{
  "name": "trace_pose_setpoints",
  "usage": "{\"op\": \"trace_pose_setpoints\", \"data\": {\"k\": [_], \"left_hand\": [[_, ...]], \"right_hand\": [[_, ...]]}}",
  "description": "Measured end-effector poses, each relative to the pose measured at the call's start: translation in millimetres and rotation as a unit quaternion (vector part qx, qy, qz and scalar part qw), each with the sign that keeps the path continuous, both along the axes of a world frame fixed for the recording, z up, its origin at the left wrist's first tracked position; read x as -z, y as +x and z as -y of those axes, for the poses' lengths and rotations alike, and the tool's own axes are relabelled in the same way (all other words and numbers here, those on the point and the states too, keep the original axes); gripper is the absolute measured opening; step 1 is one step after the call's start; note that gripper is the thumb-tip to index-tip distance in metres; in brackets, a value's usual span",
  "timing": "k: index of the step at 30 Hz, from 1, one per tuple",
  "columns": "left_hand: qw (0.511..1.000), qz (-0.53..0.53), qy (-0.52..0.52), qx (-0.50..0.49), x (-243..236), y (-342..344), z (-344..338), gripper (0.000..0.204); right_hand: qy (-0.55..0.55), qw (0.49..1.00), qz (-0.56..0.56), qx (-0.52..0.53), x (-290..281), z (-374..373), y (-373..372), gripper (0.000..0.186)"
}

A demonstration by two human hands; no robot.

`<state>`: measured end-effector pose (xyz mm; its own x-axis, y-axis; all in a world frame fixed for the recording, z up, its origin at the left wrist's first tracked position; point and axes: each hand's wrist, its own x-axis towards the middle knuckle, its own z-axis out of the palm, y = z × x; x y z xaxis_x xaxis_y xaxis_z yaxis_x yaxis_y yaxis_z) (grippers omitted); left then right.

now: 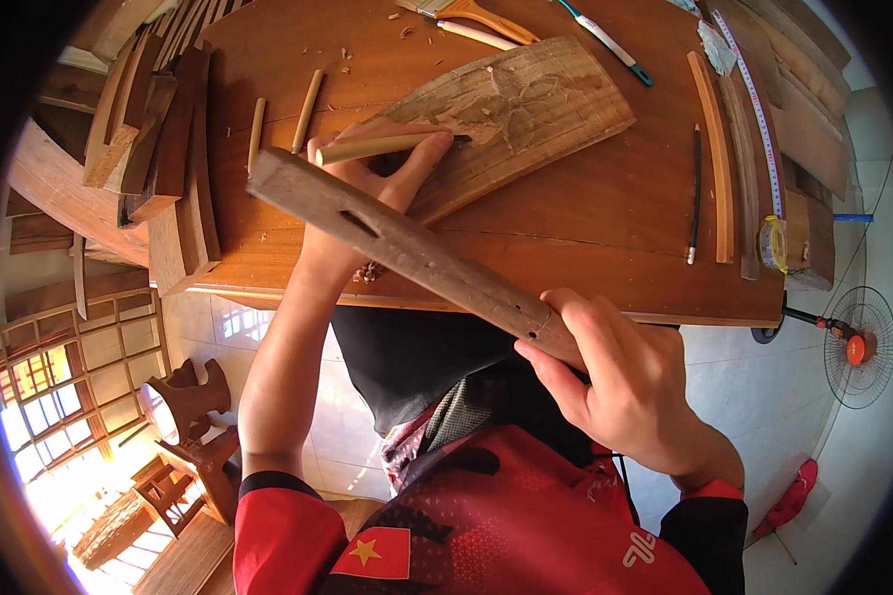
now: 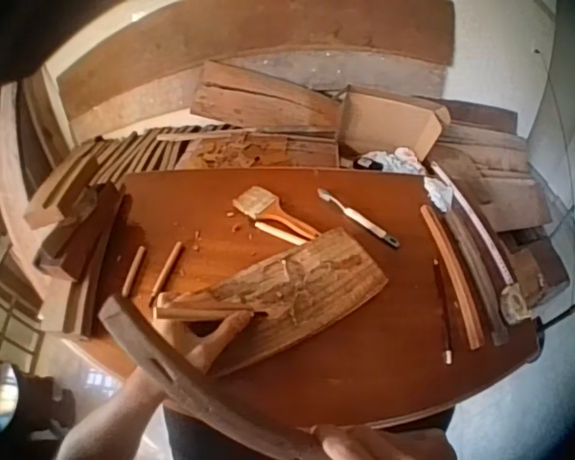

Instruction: The person carves a rectangular wooden block using a chisel and a wooden mallet. They repeatedly strike the chisel to remove wood shavings, occasionally repositioning the block and clearing debris from the surface. The carving continues throughout the clip, with the person adjusting their grip and the block's orientation as needed.

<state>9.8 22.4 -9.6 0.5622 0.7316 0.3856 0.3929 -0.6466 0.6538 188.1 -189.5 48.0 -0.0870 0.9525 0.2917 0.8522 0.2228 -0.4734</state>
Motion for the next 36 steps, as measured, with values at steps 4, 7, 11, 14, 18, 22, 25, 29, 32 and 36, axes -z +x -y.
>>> {"op": "trace_pose_setpoints", "data": {"k": [4,7,11,14,18,22,25,29,32,36], "left_hand": [[0.980,-0.065,0.182,0.049,14,-9,-13,0.021],[0.977,-0.119,0.178,0.016,0,-2,-2,0.020],[0.979,-0.099,0.180,0.016,12,-7,-4,0.020],[0.957,-0.120,0.261,0.041,12,-12,-4,0.025],[0.962,-0.118,0.241,0.052,16,-13,-6,0.035],[0.950,-0.114,0.282,0.074,15,-13,-4,0.040],[0.961,-0.128,0.237,0.067,14,-14,-4,0.042],[0.951,-0.138,0.268,0.074,9,-15,-6,0.033],[0.944,-0.145,0.290,0.051,8,-13,-5,0.019],[0.983,-0.116,0.143,0.011,10,-8,0,0.020]], "right_hand": [[-0.014,0.999,0.039,-0.004,-15,-10,-1,0.038],[0.029,0.998,0.055,-0.015,-13,-15,0,0.038],[-0.021,0.995,0.093,-0.005,-13,-17,1,0.037],[0.056,0.998,0.032,-0.011,-3,-15,2,0.037],[0.024,0.999,0.027,0.001,8,-11,-3,0.037],[0.022,1.000,-0.010,0.016,16,-5,-10,0.038],[0.047,0.996,-0.058,0.038,31,1,-19,0.038],[0.021,0.999,-0.031,0.040,26,4,-21,0.039],[0.057,0.997,-0.032,0.035,29,3,-18,0.040],[0.062,0.997,-0.033,0.029,36,7,-19,0.041]]}}
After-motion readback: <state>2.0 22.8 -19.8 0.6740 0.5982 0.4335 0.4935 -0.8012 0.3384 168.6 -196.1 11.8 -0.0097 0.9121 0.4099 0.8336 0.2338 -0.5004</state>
